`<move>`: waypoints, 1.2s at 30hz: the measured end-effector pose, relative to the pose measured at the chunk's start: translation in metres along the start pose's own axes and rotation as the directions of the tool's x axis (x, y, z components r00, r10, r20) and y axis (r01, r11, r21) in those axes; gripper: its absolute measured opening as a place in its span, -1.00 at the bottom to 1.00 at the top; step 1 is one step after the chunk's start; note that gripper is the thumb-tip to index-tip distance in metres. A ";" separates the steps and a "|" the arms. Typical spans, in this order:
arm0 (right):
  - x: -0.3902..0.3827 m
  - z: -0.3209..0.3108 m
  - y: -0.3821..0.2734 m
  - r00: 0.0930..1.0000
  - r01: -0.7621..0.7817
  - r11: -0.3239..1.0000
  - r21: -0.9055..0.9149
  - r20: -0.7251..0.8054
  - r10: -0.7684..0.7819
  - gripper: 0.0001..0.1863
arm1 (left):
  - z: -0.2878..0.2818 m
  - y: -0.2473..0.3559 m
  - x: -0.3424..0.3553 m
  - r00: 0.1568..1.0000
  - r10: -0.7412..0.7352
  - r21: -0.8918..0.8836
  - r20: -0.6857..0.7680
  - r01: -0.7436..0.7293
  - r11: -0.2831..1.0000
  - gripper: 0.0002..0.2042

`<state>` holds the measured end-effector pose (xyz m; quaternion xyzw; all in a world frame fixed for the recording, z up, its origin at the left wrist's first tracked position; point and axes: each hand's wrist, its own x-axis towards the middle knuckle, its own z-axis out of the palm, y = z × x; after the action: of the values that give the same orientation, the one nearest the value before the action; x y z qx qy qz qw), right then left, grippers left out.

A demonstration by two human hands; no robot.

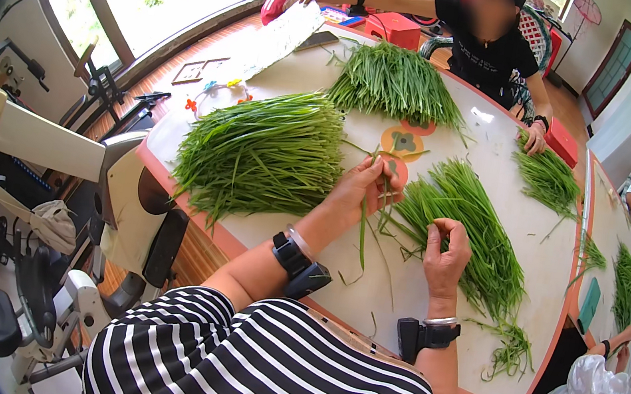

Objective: The person sorts and bundles long green vegetables on a table. They pick up bunches of the greens, align them, and separate them into smaller groups, occasionally discarding stray pieces. The process is repetitive and involves manual handling of the produce.

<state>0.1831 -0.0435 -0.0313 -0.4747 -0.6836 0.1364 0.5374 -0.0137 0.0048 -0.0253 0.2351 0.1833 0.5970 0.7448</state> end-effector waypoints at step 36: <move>-0.016 0.021 -0.019 0.930 0.237 0.902 -0.362 0.352 -0.103 -0.88 | -0.020 0.038 -0.093 0.917 -0.306 0.238 -0.255 0.366 0.900 -0.81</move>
<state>0.1544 -0.0591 -0.0357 -0.4828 -0.8150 0.0226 0.3195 -0.0762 -0.0767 -0.0211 0.2382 0.3821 0.4483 0.7722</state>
